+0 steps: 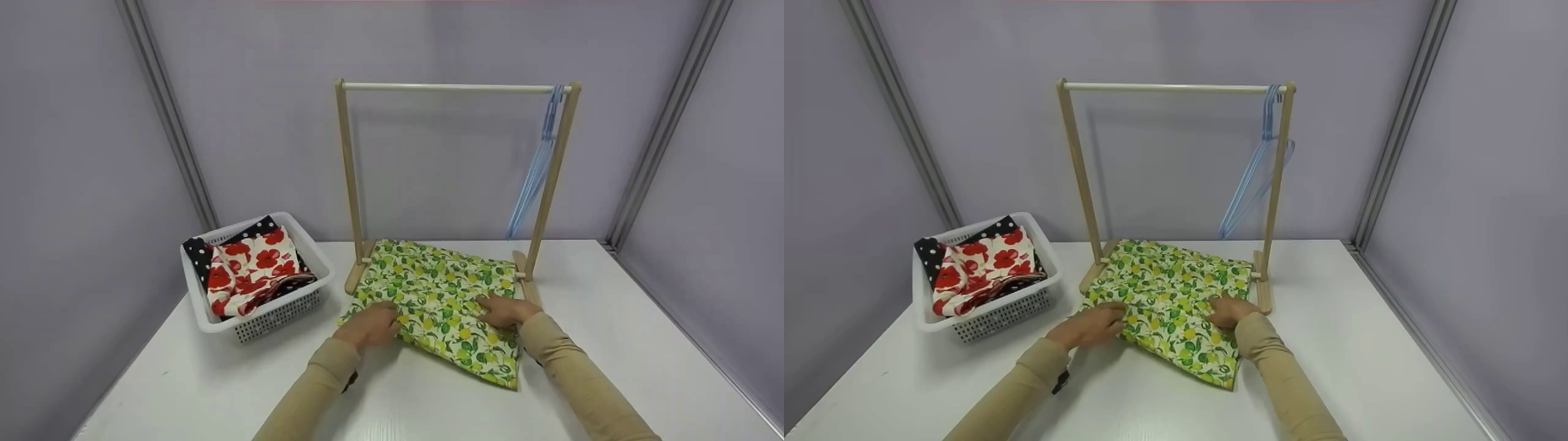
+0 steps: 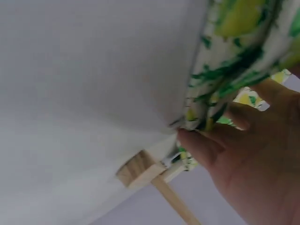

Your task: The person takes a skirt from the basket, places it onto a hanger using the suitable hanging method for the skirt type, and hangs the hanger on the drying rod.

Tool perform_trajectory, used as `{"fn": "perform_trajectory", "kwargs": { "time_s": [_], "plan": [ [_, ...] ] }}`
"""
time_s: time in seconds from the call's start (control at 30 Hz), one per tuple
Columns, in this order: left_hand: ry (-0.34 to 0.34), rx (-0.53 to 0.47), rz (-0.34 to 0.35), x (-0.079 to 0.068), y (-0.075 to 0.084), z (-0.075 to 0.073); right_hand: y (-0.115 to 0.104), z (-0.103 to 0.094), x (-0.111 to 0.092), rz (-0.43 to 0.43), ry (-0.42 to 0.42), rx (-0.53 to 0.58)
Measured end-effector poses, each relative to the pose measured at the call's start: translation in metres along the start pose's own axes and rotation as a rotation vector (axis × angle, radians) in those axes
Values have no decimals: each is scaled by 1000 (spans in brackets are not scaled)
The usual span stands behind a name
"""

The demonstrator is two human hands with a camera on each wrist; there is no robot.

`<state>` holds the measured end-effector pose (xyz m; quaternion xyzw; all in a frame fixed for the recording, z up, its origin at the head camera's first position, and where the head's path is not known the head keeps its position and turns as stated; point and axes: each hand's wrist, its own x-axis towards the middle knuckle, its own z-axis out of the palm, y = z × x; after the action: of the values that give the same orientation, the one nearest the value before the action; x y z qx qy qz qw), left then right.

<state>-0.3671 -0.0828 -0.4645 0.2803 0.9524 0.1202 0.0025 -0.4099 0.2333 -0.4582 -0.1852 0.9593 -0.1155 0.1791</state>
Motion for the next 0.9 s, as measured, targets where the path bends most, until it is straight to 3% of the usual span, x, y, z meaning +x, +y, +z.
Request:
{"fn": "perform_trajectory", "kwargs": {
  "time_s": [0.2,0.3,0.53,0.9],
  "plan": [
    [-73,-63,-88,-3,-2,0,-16,4,-14,125,-31,-60],
    [-83,-68,-87,-4,0,-4,-16,5,-15,142,-42,-82],
    [-102,-44,-60,-8,7,-11,-11,1,2,68,-20,-76],
    [-206,-62,-123,-12,4,-10,-7,-3,18,7,26,-41]
  ]
}}
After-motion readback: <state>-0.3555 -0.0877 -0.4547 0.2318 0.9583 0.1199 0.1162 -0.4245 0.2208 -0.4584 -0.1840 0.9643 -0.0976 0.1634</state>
